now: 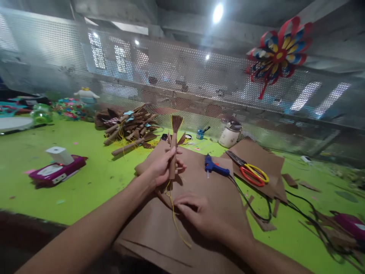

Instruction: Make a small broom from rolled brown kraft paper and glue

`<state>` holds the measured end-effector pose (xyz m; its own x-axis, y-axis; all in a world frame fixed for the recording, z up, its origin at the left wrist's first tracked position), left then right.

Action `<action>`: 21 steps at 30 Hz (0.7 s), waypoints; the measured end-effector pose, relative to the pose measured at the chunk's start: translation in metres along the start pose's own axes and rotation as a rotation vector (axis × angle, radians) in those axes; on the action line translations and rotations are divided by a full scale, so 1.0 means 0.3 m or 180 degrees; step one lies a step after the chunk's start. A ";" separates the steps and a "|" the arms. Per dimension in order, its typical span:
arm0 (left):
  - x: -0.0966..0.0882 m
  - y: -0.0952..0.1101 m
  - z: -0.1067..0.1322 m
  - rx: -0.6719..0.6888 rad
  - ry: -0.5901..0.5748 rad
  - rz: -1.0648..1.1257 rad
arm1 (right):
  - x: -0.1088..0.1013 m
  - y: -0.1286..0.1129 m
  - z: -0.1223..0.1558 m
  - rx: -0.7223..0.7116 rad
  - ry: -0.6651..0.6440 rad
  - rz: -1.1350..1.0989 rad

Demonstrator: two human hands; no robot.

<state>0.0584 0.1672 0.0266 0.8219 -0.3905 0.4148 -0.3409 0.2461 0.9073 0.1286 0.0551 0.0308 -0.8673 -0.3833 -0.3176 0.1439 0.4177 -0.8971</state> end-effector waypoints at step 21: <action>0.236 -0.014 0.106 0.0197 -0.0351 -0.0481 | -0.126 -0.027 -0.070 0.0045 0.0746 -0.1266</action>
<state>0.1035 0.1104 0.0544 0.8120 -0.5146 0.2755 -0.2476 0.1238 0.9609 0.1502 0.0836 0.0566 -0.9406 -0.3141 0.1287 -0.2167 0.2640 -0.9399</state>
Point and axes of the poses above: each hand's wrist, its own z-axis away from the middle knuckle, its own x-axis out of the palm, y = z × x, the point moved 9 cm from there along -z, towards the middle knuckle, and after that the axes turned 11 degrees about -z, right-handed, at the moved point
